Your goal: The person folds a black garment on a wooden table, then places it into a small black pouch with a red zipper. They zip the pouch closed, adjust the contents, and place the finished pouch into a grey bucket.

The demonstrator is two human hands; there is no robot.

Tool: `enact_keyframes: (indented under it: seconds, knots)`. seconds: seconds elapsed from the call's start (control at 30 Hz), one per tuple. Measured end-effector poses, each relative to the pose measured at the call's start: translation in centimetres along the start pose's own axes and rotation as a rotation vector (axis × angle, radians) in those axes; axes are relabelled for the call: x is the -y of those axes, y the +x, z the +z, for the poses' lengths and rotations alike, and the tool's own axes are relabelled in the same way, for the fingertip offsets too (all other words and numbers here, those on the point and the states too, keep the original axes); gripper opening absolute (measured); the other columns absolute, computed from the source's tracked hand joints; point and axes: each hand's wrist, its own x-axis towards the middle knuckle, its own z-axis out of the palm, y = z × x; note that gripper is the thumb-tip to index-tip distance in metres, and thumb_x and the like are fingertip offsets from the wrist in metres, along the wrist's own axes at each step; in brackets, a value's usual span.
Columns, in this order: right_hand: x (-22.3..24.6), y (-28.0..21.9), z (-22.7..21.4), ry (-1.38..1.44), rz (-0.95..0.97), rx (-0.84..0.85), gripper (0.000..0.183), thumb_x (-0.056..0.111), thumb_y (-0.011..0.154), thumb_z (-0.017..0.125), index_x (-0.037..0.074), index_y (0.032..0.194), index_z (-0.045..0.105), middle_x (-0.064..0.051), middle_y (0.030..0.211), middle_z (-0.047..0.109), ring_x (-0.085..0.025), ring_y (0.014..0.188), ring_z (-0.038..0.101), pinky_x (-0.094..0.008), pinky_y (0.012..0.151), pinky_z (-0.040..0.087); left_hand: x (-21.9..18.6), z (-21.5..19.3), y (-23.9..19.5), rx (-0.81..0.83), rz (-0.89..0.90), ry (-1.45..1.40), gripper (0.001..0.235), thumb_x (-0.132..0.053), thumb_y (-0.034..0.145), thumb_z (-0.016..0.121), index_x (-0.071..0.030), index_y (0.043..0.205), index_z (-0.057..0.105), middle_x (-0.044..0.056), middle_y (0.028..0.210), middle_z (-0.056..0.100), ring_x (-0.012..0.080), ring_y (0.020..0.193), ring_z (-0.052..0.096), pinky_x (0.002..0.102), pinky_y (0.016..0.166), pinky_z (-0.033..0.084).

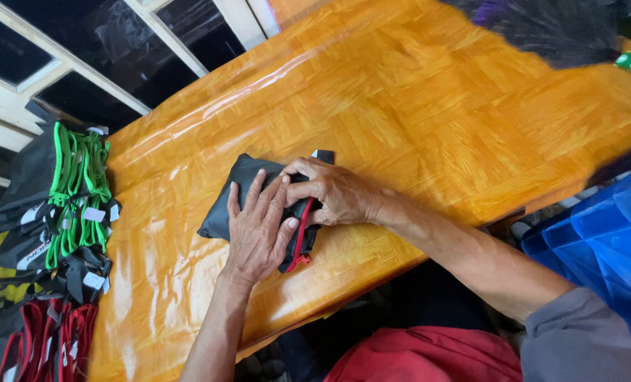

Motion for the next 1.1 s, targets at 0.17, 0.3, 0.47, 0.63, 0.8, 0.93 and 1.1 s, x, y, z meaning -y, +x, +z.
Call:
enact_keyframes:
  seconds: [0.17,0.3,0.47,0.63,0.8,0.93,1.1]
  knots:
    - [0.0,1.2,2.0,-0.241,-0.007,-0.073,0.042,0.024,0.064,0.089,0.024,0.098,0.064,-0.002,0.118,0.050,-0.029,0.108,0.057,-0.041,0.090,0.053,0.4,1.1,-0.5,-0.021,-0.034,0.000,0.069,-0.048,0.104,0.047,-0.002,0.155,0.038,0.018,0.153,0.046,0.0400,0.148,0.036,0.068,0.117,0.012]
    - [0.2,1.2,0.4,-0.044,0.010,0.011,0.046,0.022,0.069,0.089,0.020,0.109,0.065,-0.011,0.128,0.054,-0.039,0.114,0.058,-0.046,0.099,0.050,1.0,1.4,-0.8,-0.033,-0.039,-0.014,0.079,-0.048,0.102,0.052,-0.001,0.161,0.026,0.018,0.155,0.045,0.0378,0.149,0.036,0.066,0.118,0.012]
    - [3.4,0.5,-3.3,0.092,0.022,0.189,0.073,0.020,0.064,0.094,0.010,0.128,0.061,-0.032,0.141,0.051,-0.056,0.127,0.051,-0.060,0.109,0.043,1.0,1.5,-1.1,-0.028,-0.046,-0.015,0.075,-0.045,0.105,0.049,-0.001,0.161,0.026,0.019,0.159,0.041,0.0388,0.148,0.036,0.067,0.117,0.013]
    - [2.7,0.5,-1.1,-0.158,0.007,0.064,0.067,0.022,0.066,0.095,0.019,0.125,0.062,-0.014,0.138,0.054,-0.040,0.127,0.056,-0.051,0.107,0.049,1.2,1.7,-0.8,-0.034,-0.036,0.001,0.074,-0.045,0.104,0.050,-0.002,0.160,0.028,0.018,0.160,0.041,0.0380,0.148,0.037,0.068,0.117,0.014]
    - [2.7,0.8,0.7,-0.439,-0.005,-0.072,0.052,0.029,0.063,0.084,0.022,0.108,0.060,-0.005,0.120,0.051,-0.029,0.105,0.056,-0.043,0.081,0.054,0.8,1.8,-1.0,-0.024,-0.037,0.017,0.075,-0.049,0.105,0.046,-0.001,0.159,0.029,0.018,0.159,0.042,0.0382,0.148,0.037,0.068,0.117,0.014]
    - [2.2,0.7,0.8,-0.434,-0.010,-0.103,0.054,0.028,0.060,0.082,0.021,0.107,0.057,-0.006,0.117,0.050,-0.030,0.102,0.056,-0.044,0.077,0.052,0.6,1.8,-0.8,-0.029,-0.029,0.034,0.075,-0.050,0.104,0.047,-0.001,0.159,0.032,0.017,0.158,0.044,0.0376,0.147,0.038,0.066,0.118,0.015]
    - [2.5,0.0,-1.2,-0.053,0.015,0.019,0.069,0.022,0.061,0.092,0.010,0.115,0.052,-0.018,0.125,0.050,-0.045,0.111,0.056,-0.053,0.095,0.051,0.3,1.5,-0.7,-0.046,-0.024,0.074,0.074,-0.049,0.102,0.054,-0.004,0.158,0.035,0.017,0.156,0.046,0.0375,0.146,0.039,0.066,0.117,0.016]
